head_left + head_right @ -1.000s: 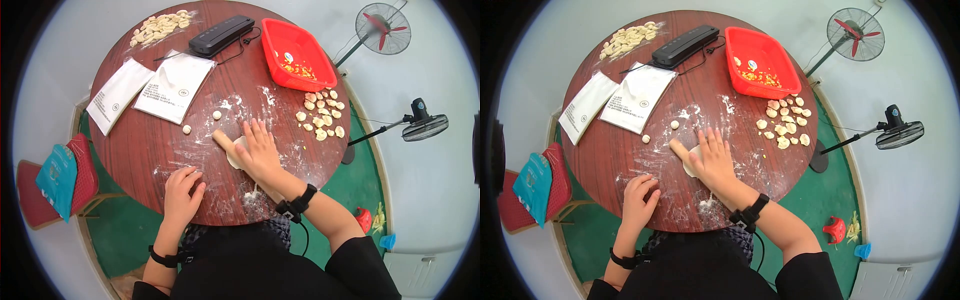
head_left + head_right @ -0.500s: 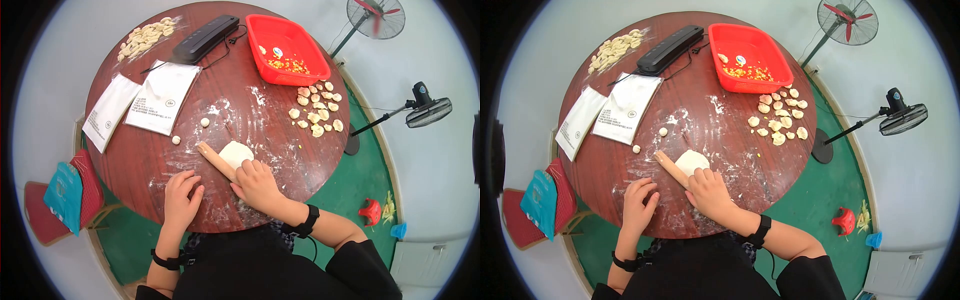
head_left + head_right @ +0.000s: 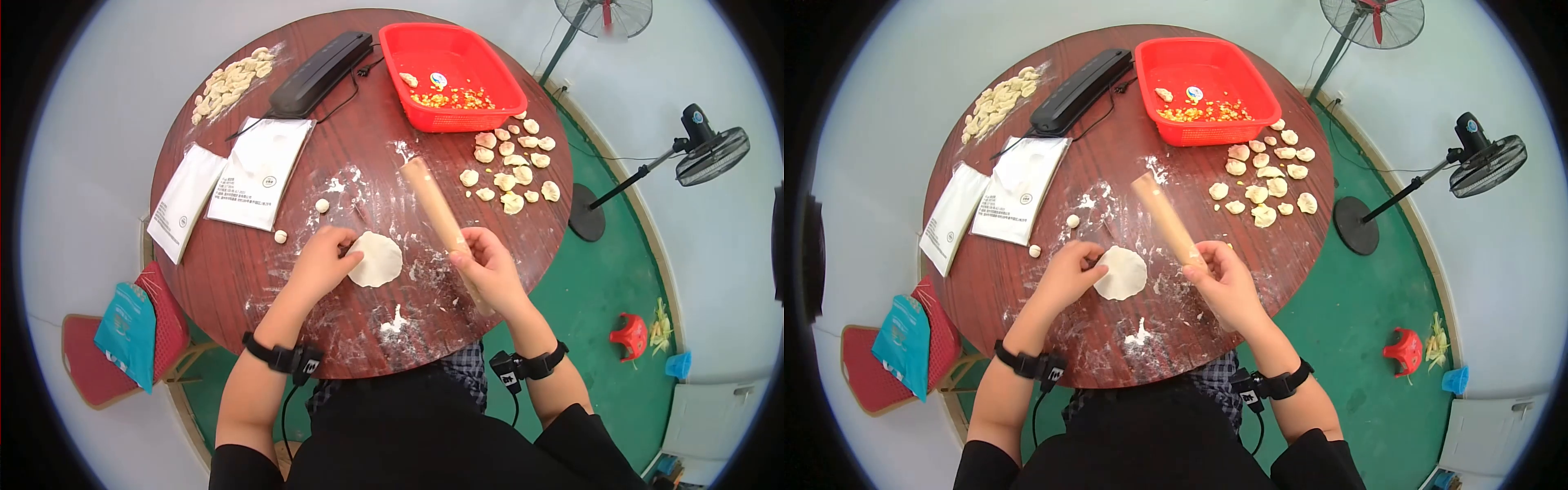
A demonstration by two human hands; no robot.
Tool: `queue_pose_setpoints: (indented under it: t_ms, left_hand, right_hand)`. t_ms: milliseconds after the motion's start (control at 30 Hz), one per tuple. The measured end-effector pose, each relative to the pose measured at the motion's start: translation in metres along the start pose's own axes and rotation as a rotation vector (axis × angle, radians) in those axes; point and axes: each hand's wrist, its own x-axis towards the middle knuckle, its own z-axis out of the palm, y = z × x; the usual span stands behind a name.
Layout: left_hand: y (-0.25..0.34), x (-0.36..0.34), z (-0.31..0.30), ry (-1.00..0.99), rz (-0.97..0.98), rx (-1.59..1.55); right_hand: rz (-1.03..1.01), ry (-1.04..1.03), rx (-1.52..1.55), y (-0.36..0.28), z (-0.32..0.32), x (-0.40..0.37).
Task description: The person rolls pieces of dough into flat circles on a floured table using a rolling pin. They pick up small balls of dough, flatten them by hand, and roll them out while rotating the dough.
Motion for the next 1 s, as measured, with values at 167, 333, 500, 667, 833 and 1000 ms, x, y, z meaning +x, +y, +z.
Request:
queue_pose_setpoints:
  t_ms: [167,333,500,667,833,1000]
  left_hand:
    - [0.009,0.028,0.015,0.006,-0.091,0.087]
    - [0.000,0.030,0.015,-0.086,-0.042,0.073]
    - [0.011,0.026,0.013,-0.069,-0.209,-0.061]
    - [0.003,0.030,0.017,-0.111,-0.139,0.104]
    - [0.027,0.024,0.009,-0.087,-0.161,-0.233]
    - [0.056,0.019,-0.020,0.044,-0.029,-0.210]
  right_hand:
    - [-0.014,0.199,0.107,0.005,-0.008,-0.014]
    - [0.013,0.285,0.253,0.012,-0.013,-0.019]
    - [0.012,0.287,0.282,0.015,-0.015,-0.021]
    - [0.009,0.295,0.283,0.015,-0.012,-0.022]
    - [0.005,0.304,0.259,0.018,-0.013,-0.023]
    - [0.019,0.321,0.261,0.018,-0.014,-0.024]
